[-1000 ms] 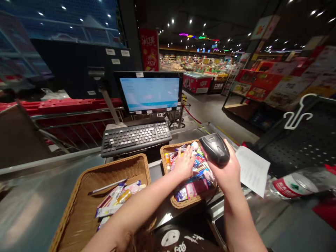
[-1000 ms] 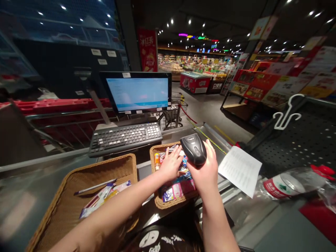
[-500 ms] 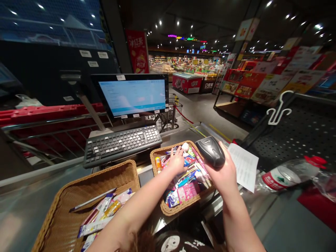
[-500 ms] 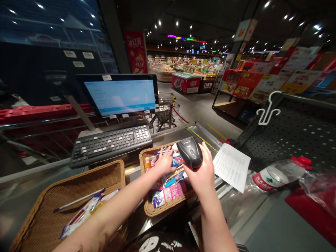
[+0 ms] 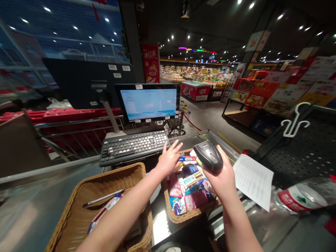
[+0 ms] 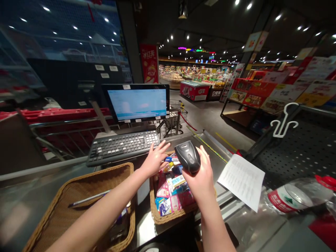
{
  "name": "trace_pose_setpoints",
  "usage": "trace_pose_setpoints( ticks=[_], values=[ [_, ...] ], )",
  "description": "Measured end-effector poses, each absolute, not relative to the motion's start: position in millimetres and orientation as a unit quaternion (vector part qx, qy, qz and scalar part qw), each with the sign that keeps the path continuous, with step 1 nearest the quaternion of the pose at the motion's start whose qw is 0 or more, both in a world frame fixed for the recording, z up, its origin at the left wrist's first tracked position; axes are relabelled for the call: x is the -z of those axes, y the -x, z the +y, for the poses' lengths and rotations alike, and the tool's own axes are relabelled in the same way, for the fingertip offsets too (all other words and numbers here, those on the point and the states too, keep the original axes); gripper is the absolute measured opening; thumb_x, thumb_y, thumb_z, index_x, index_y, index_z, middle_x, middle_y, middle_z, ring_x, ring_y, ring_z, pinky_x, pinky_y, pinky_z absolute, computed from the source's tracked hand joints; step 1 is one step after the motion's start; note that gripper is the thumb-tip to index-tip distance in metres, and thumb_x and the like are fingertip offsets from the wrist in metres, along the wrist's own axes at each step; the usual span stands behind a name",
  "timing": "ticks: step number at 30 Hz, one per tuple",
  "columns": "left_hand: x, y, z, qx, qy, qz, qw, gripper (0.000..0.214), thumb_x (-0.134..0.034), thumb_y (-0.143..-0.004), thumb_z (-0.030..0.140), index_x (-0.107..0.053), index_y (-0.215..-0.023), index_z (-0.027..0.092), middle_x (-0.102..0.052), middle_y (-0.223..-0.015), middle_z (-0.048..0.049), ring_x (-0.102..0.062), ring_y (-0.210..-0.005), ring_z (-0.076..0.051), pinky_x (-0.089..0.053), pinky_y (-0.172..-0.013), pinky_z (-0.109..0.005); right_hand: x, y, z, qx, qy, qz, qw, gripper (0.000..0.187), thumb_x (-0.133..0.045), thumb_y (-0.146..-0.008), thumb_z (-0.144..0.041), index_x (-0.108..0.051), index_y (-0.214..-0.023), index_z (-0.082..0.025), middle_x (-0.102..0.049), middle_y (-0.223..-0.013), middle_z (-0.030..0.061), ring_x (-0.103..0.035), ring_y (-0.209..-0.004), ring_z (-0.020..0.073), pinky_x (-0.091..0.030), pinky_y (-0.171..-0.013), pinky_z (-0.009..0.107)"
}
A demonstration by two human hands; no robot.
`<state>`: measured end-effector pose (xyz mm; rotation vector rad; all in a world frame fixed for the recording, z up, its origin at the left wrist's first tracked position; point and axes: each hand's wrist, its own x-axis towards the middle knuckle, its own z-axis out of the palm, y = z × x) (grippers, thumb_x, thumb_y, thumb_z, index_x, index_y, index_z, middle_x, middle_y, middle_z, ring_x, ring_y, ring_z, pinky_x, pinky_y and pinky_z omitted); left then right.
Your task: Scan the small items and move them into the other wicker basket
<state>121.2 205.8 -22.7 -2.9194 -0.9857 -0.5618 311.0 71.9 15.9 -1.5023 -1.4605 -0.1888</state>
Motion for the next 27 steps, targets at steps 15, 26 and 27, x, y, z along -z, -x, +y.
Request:
trace_pose_setpoints(
  ticks=[15,26,27],
  values=[
    [-121,21,167,0.327,0.814,-0.431,0.211,0.022,-0.056,-0.093,0.033,-0.07,-0.106,0.024,-0.03,-0.161,-0.0042,-0.017,-0.152,-0.033,0.004,-0.12,-0.064,-70,-207,76,0.085,0.483,-0.738,0.464,0.054,-0.059,-0.081,-0.028,-0.05,-0.134,-0.022,-0.053,-0.139,0.0144,-0.034,-0.143,0.0414,-0.03,-0.114,0.068],
    [-124,50,150,0.324,0.796,-0.441,0.258,0.022,-0.059,-0.091,0.031,-0.071,-0.108,0.023,-0.032,-0.159,-0.0068,-0.022,-0.15,-0.033,0.001,-0.12,-0.064,-64,-177,74,0.062,0.459,-0.763,0.451,0.049,-0.06,-0.079,-0.024,-0.051,-0.128,-0.021,-0.058,-0.131,0.015,-0.037,-0.14,0.0416,-0.031,-0.111,0.068],
    [-123,51,149,0.328,0.795,-0.44,0.257,0.021,-0.059,-0.091,0.031,-0.071,-0.107,0.023,-0.034,-0.159,-0.0071,-0.023,-0.15,-0.033,0.0,-0.12,-0.064,-63,-176,73,0.06,0.456,-0.763,0.454,0.048,-0.059,-0.079,-0.024,-0.052,-0.127,-0.02,-0.059,-0.129,0.0152,-0.038,-0.139,0.0416,-0.031,-0.111,0.068]
  ],
)
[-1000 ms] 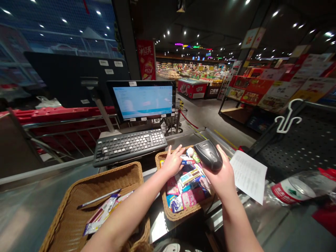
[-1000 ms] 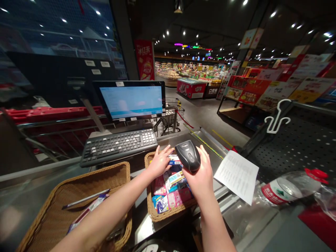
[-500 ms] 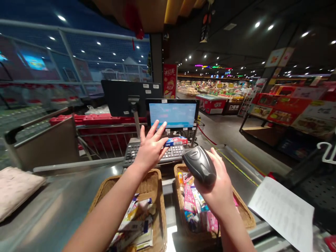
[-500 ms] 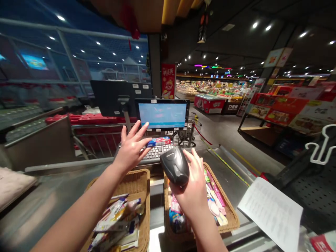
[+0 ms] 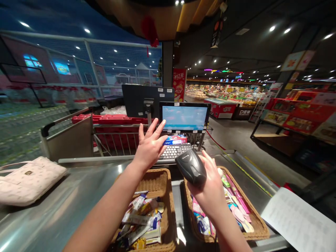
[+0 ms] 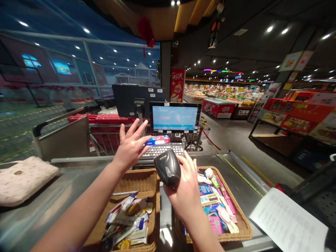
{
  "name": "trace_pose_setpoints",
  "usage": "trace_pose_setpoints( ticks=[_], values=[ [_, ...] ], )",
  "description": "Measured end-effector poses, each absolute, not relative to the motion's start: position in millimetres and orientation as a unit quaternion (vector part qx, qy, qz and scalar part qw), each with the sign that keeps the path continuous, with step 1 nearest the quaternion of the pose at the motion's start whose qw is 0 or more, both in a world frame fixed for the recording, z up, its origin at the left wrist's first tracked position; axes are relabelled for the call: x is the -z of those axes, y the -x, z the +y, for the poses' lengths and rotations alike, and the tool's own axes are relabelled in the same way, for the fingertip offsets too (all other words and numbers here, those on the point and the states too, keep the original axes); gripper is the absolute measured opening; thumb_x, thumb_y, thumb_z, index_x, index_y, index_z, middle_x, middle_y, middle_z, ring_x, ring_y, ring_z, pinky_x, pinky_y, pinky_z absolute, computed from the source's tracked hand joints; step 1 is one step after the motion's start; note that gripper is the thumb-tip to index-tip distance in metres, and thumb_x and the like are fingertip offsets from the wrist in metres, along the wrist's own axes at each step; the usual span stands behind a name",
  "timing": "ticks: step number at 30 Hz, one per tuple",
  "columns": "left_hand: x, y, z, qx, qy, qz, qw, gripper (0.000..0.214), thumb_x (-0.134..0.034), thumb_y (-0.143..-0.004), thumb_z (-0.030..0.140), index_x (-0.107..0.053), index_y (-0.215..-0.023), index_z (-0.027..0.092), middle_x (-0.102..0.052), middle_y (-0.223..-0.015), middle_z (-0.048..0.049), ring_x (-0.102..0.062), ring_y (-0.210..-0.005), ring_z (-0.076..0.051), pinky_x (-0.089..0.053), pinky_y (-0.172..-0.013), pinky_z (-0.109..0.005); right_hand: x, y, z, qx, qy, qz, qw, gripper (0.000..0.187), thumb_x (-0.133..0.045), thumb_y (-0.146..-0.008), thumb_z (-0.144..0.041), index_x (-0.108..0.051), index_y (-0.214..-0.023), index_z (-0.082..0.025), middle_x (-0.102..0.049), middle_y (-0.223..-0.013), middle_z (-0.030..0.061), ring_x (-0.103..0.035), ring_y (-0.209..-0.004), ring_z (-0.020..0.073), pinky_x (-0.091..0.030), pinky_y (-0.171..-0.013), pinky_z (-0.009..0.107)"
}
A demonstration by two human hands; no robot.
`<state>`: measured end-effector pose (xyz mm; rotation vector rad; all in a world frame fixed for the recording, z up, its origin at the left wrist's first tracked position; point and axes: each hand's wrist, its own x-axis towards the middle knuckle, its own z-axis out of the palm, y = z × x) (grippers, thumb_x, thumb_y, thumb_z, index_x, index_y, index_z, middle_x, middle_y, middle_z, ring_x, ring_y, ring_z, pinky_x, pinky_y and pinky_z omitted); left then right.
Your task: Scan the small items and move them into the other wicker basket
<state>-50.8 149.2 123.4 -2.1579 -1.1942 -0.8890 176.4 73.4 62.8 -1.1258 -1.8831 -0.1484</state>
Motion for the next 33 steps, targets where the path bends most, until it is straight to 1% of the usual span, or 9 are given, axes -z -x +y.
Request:
trace_pose_setpoints(
  ticks=[3,7,12,20,24,28,33],
  values=[
    [-122,53,147,0.332,0.794,-0.438,0.258,0.02,-0.06,-0.09,0.029,-0.071,-0.106,0.024,-0.037,-0.157,-0.0079,-0.025,-0.149,-0.033,-0.003,-0.119,-0.067,-61,-175,70,0.055,0.45,-0.761,0.464,0.046,-0.059,-0.08,-0.025,-0.053,-0.125,-0.019,-0.06,-0.126,0.0154,-0.04,-0.138,0.042,-0.031,-0.11,0.069],
    [-118,56,146,0.326,0.793,-0.438,0.269,0.02,-0.06,-0.09,0.029,-0.071,-0.106,0.023,-0.037,-0.157,-0.0084,-0.025,-0.149,-0.034,-0.005,-0.118,-0.068,-60,-173,68,0.05,0.446,-0.757,0.474,0.049,-0.06,-0.079,-0.026,-0.051,-0.127,-0.02,-0.06,-0.127,0.0156,-0.04,-0.138,0.0412,-0.032,-0.111,0.068],
    [-115,58,147,0.32,0.794,-0.438,0.275,0.02,-0.059,-0.091,0.029,-0.071,-0.107,0.023,-0.037,-0.157,-0.0083,-0.025,-0.149,-0.033,-0.005,-0.119,-0.067,-60,-172,66,0.04,0.442,-0.76,0.474,0.049,-0.06,-0.078,-0.024,-0.053,-0.127,-0.021,-0.059,-0.128,0.0147,-0.038,-0.139,0.0406,-0.033,-0.111,0.066],
    [-109,64,140,0.312,0.795,-0.449,0.263,0.02,-0.058,-0.092,0.029,-0.07,-0.106,0.024,-0.037,-0.157,-0.0084,-0.026,-0.149,-0.033,-0.004,-0.118,-0.069,-57,-170,69,0.049,0.445,-0.754,0.481,0.052,-0.06,-0.077,-0.024,-0.052,-0.129,-0.02,-0.059,-0.128,0.0155,-0.041,-0.138,0.0409,-0.033,-0.11,0.066],
    [-99,71,137,0.298,0.798,-0.456,0.258,0.019,-0.059,-0.091,0.029,-0.07,-0.106,0.024,-0.034,-0.159,-0.0081,-0.024,-0.15,-0.032,-0.004,-0.118,-0.068,-54,-168,71,0.038,0.443,-0.758,0.478,0.053,-0.061,-0.077,-0.024,-0.052,-0.129,-0.019,-0.059,-0.127,0.0162,-0.041,-0.137,0.0408,-0.035,-0.109,0.067],
    [-86,80,132,0.278,0.801,-0.469,0.248,0.019,-0.06,-0.091,0.029,-0.07,-0.106,0.022,-0.035,-0.158,-0.0091,-0.025,-0.149,-0.033,-0.004,-0.118,-0.069,-49,-163,72,0.021,0.436,-0.763,0.476,0.054,-0.06,-0.077,-0.022,-0.052,-0.129,-0.019,-0.059,-0.127,0.0154,-0.043,-0.136,0.0402,-0.035,-0.11,0.066],
    [-64,93,121,0.247,0.806,-0.491,0.22,0.019,-0.064,-0.088,0.027,-0.07,-0.106,0.022,-0.037,-0.157,-0.0113,-0.026,-0.149,-0.034,-0.005,-0.117,-0.07,-38,-157,79,-0.004,0.425,-0.777,0.464,0.051,-0.06,-0.075,-0.02,-0.054,-0.126,-0.02,-0.06,-0.125,0.0143,-0.044,-0.136,0.0391,-0.037,-0.111,0.064]
  ],
)
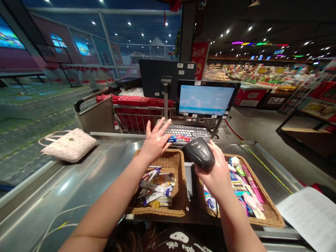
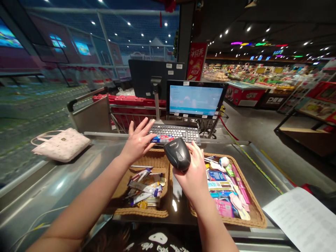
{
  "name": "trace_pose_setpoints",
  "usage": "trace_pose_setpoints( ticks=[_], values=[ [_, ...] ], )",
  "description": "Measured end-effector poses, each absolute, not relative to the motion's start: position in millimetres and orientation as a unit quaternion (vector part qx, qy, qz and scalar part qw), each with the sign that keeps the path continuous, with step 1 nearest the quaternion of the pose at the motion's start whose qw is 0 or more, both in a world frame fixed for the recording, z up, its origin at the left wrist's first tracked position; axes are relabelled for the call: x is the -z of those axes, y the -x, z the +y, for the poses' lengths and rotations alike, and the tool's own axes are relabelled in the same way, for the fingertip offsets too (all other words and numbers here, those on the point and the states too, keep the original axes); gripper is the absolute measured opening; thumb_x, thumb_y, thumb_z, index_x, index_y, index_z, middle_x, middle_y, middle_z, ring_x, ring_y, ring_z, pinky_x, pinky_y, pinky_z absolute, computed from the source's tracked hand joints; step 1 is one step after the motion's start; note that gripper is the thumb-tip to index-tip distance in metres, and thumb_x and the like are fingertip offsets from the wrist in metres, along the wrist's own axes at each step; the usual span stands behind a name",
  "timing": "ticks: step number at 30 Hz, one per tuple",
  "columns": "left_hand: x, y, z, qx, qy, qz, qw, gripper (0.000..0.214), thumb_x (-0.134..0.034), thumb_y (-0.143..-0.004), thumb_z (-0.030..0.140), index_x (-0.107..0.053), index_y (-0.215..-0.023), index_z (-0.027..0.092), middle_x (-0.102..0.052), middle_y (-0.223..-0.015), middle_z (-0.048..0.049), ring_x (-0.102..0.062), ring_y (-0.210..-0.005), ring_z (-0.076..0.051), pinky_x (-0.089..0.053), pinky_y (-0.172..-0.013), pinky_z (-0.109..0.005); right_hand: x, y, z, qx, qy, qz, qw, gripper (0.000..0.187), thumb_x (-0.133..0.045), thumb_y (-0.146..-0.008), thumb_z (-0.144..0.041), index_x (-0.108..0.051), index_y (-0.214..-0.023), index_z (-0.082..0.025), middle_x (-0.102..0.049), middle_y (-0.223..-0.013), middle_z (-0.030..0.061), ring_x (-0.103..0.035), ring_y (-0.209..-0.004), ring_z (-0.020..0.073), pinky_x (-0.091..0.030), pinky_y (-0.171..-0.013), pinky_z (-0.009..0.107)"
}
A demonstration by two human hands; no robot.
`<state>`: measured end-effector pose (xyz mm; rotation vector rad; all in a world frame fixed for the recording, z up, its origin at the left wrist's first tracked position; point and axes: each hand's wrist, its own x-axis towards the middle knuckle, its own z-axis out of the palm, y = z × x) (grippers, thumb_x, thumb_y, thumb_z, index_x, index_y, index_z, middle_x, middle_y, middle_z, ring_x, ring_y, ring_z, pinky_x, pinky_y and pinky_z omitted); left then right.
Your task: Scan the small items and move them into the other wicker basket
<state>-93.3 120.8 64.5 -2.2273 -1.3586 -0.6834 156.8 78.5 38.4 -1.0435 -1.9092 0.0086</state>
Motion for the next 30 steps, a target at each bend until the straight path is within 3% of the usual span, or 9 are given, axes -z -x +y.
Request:
trace_pose_setpoints(
  ticks=[11,30],
  values=[
    [0,121,94,0.159,0.824,-0.531,0.119,0.016,-0.068,-0.086,0.024,-0.071,-0.102,0.021,-0.039,-0.156,-0.0121,-0.03,-0.147,-0.035,-0.012,-0.115,-0.073,-19,-139,91,-0.062,0.414,-0.792,0.444,0.048,-0.061,-0.074,-0.02,-0.055,-0.122,-0.018,-0.061,-0.125,0.0153,-0.043,-0.137,0.0377,-0.037,-0.112,0.061],
    [87,133,63,0.03,0.866,-0.493,-0.071,0.019,-0.072,-0.084,0.035,-0.074,-0.1,0.025,-0.046,-0.152,-0.0106,-0.028,-0.148,-0.032,-0.002,-0.118,-0.067,25,-121,88,-0.174,0.447,-0.791,0.38,0.046,-0.063,-0.07,-0.018,-0.058,-0.116,-0.018,-0.064,-0.122,0.0152,-0.048,-0.134,0.0359,-0.042,-0.108,0.058]
  ],
)
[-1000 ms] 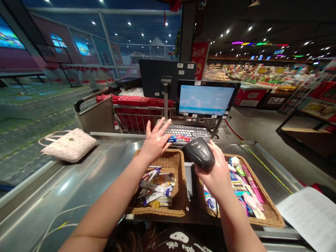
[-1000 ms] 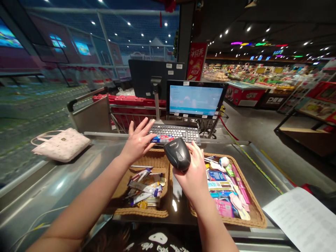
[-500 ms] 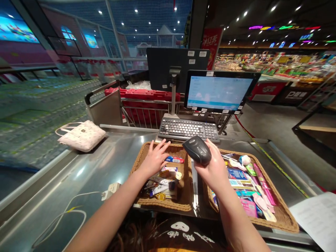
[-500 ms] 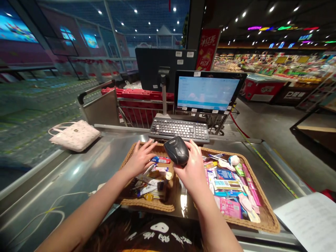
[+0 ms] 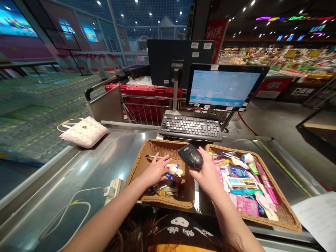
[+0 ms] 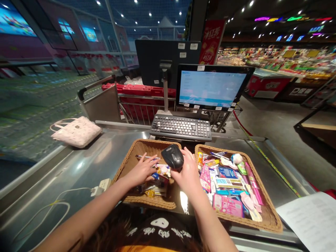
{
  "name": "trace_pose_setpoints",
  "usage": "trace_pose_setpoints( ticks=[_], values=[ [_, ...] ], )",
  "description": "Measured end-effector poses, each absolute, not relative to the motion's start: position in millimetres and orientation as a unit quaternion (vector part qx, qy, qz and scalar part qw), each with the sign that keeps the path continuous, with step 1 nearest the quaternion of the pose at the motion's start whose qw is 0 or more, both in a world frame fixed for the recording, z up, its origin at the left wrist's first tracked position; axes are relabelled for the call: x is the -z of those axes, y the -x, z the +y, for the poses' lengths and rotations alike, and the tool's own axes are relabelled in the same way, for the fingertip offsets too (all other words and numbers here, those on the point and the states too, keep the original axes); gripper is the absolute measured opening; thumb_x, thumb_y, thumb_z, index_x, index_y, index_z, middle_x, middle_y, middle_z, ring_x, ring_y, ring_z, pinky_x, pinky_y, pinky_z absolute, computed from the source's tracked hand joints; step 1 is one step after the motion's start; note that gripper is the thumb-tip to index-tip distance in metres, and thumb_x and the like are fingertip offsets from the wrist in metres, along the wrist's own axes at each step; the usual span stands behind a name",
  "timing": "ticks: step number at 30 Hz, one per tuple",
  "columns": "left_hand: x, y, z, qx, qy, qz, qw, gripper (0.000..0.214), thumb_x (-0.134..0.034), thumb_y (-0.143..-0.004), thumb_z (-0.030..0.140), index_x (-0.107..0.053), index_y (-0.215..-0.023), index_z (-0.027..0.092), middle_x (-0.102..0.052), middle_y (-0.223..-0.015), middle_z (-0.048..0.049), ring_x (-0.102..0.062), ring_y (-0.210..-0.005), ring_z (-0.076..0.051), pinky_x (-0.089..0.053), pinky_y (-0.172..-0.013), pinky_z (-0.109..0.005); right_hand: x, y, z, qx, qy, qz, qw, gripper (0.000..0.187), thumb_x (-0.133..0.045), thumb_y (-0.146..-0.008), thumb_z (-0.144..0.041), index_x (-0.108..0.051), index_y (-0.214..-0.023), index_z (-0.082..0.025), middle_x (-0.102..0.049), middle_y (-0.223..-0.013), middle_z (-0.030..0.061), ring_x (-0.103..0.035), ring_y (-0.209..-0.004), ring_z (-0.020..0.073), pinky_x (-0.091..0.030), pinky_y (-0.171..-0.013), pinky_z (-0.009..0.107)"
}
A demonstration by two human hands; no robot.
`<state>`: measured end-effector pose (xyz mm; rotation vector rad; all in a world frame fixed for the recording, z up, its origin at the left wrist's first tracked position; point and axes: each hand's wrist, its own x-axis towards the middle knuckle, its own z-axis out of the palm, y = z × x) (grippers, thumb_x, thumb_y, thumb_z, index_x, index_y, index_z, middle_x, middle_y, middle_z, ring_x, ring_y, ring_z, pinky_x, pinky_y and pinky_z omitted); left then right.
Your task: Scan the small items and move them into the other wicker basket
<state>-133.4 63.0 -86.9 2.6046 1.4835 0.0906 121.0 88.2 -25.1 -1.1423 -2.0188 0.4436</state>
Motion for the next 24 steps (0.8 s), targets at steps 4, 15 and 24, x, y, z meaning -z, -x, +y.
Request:
trace_pose_setpoints(
  ticks=[4,15,24],
  values=[
    [99,133,63,0.011,-0.871,0.481,0.103,0.021,-0.075,-0.079,0.035,-0.075,-0.098,0.027,-0.051,-0.148,-0.0103,-0.03,-0.147,-0.035,-0.005,-0.116,-0.068,26,-121,87,-0.178,0.443,-0.79,0.384,0.048,-0.063,-0.069,-0.015,-0.058,-0.117,-0.017,-0.062,-0.124,0.0156,-0.047,-0.135,0.0359,-0.041,-0.109,0.058],
    [84,114,64,0.093,-0.855,0.489,0.147,0.038,-0.083,-0.066,0.037,-0.075,-0.101,0.022,-0.044,-0.152,-0.0172,-0.031,-0.145,-0.041,-0.011,-0.116,-0.068,15,-140,79,-0.173,0.47,-0.753,0.427,0.056,-0.063,-0.068,-0.015,-0.056,-0.123,-0.018,-0.061,-0.128,0.0144,-0.048,-0.135,0.034,-0.039,-0.112,0.056],
    [38,-1,105,-0.122,-0.894,0.426,0.073,0.038,-0.065,-0.088,0.038,-0.064,-0.124,0.023,-0.034,-0.159,-0.0145,-0.023,-0.15,-0.034,-0.013,-0.117,-0.068,-5,-210,68,-0.108,0.554,-0.645,0.515,0.045,-0.066,-0.074,-0.026,-0.062,-0.117,-0.019,-0.065,-0.121,0.0132,-0.06,-0.117,0.0322,-0.047,-0.103,0.053]
  ],
)
